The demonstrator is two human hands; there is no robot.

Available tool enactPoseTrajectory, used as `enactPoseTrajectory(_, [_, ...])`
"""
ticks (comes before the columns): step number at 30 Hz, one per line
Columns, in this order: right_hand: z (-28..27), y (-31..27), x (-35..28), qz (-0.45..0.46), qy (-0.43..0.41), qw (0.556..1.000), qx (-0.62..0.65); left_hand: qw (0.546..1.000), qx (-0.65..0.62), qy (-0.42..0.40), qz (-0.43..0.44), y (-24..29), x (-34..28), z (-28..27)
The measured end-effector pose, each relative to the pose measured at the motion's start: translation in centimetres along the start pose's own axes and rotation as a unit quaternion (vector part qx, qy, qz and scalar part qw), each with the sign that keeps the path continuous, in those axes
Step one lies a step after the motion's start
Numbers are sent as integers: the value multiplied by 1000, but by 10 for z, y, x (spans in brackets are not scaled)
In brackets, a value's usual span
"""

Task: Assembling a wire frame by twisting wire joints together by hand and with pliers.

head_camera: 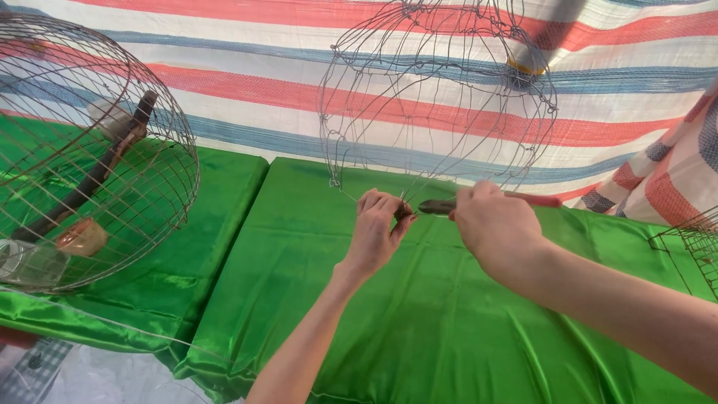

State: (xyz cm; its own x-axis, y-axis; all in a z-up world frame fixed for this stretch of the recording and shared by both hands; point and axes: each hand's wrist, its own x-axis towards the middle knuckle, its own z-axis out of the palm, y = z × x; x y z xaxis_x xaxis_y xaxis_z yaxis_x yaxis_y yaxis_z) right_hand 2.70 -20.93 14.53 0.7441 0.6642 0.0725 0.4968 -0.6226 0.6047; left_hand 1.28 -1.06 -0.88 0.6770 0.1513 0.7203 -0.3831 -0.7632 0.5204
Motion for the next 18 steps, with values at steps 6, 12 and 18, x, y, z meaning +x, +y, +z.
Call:
enactPoseTrajectory(6, [-8,17,4,-65,-128,981,130,1000,8,3,6,8,3,-8])
enactPoseTrajectory(12, [-5,21,-3,-32,-117,978,167,1000,5,-1,3,6,2,-7])
enactPoseTrajectory(18, [-8,24,-4,-35,-145,970,194,1000,13,0,2,8,4,-7])
